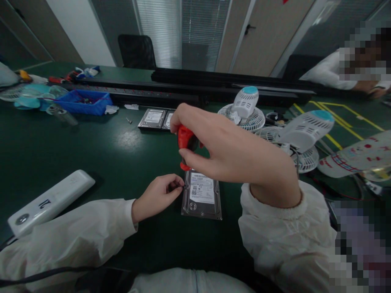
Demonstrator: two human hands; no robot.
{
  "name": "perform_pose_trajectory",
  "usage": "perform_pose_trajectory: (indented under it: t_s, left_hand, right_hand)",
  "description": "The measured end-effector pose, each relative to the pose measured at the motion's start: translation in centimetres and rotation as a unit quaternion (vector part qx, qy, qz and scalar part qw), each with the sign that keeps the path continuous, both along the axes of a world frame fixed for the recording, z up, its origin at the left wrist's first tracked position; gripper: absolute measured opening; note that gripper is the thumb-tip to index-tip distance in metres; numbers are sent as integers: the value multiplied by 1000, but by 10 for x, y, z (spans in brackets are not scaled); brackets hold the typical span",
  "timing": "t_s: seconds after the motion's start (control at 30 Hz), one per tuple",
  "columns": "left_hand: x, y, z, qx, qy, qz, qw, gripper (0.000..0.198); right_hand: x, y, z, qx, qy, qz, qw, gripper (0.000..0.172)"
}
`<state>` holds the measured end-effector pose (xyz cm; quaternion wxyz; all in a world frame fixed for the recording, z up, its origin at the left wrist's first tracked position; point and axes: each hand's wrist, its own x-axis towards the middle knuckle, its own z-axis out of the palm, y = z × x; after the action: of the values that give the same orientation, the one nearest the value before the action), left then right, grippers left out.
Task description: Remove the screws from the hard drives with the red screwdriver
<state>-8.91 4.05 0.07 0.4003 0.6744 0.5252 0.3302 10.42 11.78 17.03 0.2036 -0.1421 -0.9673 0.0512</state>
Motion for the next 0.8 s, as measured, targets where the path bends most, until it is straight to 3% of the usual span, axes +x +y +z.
perform_pose_trajectory:
  t_s: [0.2, 0.37, 0.43, 0.57, 0.63, 0.8]
  left_hand:
    - [0, 0, -2, 12, 2, 10, 1000, 10]
    - [1, 0, -2, 23, -2, 5, 1000, 11]
    - [1, 0, -1, 18, -5, 6, 1000, 12]
    - [0, 0, -1, 2, -1, 5, 1000, 12]
    - [-1, 0, 0, 2, 3, 4, 1000, 12]
    - [0, 0, 0, 1, 0, 1, 1000, 11]
  right_hand:
    - [-7, -5, 1, 38, -9, -85, 996, 35]
    - [-4, -3, 1, -11, 7, 0, 1000, 19]
    - [-3, -2, 2, -27, -11, 2, 1000, 17]
    - [-2, -3, 3, -8, -30, -90, 995, 26]
    - [-1, -2, 3, -11, -22, -104, 994, 28]
    - [-1, -2, 3, -37, 7, -14, 999, 21]
